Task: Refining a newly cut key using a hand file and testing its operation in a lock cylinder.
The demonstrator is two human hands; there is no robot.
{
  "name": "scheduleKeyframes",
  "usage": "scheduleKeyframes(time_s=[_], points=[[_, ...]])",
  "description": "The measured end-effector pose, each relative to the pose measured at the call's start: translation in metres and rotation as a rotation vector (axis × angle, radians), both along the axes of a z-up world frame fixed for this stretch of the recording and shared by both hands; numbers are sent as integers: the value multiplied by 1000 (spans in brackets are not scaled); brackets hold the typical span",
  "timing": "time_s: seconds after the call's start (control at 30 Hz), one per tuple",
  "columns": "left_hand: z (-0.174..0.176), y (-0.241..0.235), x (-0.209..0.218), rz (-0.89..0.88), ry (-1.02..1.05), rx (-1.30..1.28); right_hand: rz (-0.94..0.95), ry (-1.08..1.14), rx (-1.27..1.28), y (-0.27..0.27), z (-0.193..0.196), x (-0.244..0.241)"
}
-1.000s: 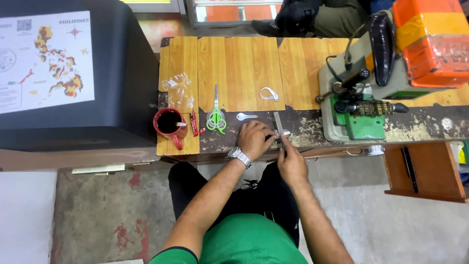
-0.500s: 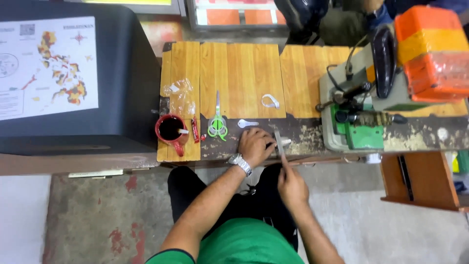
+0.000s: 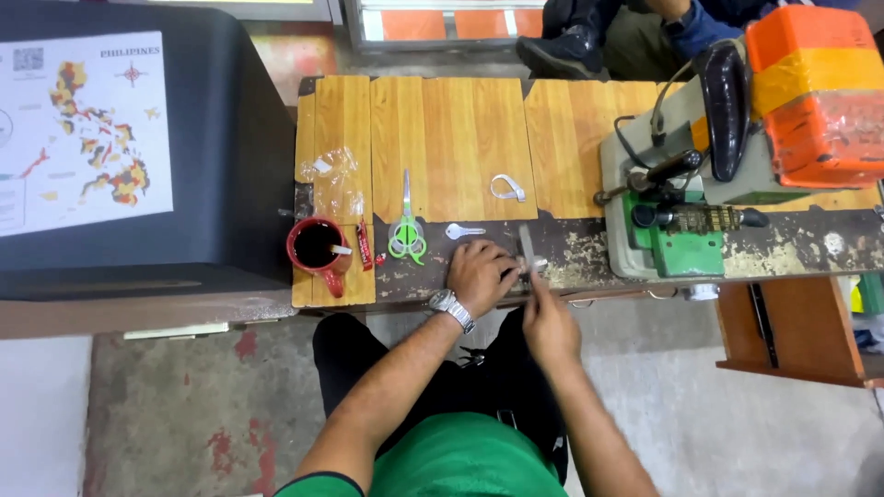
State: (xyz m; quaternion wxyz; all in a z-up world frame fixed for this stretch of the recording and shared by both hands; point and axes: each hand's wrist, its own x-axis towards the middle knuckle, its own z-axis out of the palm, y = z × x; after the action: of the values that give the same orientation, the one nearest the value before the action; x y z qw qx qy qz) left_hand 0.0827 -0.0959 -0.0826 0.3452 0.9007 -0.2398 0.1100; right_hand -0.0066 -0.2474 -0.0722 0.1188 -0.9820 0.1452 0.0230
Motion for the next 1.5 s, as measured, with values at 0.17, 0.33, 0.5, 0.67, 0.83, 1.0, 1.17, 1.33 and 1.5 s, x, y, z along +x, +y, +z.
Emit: scheduleKeyframes(time_s=[0.17, 0.33, 0.5, 0.67, 0.83, 1.0, 1.17, 1.33, 1.5], points=[[0, 1, 4, -30, -28, -19, -21, 21, 32, 6, 21, -32], [-1, 0, 6, -9, -53, -17, -29, 66, 39, -5, 8, -8], [14, 5, 1, -33, -22, -14, -28, -55, 98, 5, 19, -26], [6, 4, 4, -18, -53, -17, -13, -91, 21, -6, -7, -7], [10, 2, 9, -34, -47, -26, -35, -163, -2, -2, 3, -20], [9, 3, 1, -5, -26, -25, 4, -98, 35, 0, 5, -10], [11, 4, -1, -18, -36, -24, -19, -84, 35, 4, 12, -23], [7, 1, 5, -33, -17, -14, -8, -80, 8, -1, 5, -22], [15, 5, 2, -36, 11, 38, -16, -113, 41, 0, 21, -3]])
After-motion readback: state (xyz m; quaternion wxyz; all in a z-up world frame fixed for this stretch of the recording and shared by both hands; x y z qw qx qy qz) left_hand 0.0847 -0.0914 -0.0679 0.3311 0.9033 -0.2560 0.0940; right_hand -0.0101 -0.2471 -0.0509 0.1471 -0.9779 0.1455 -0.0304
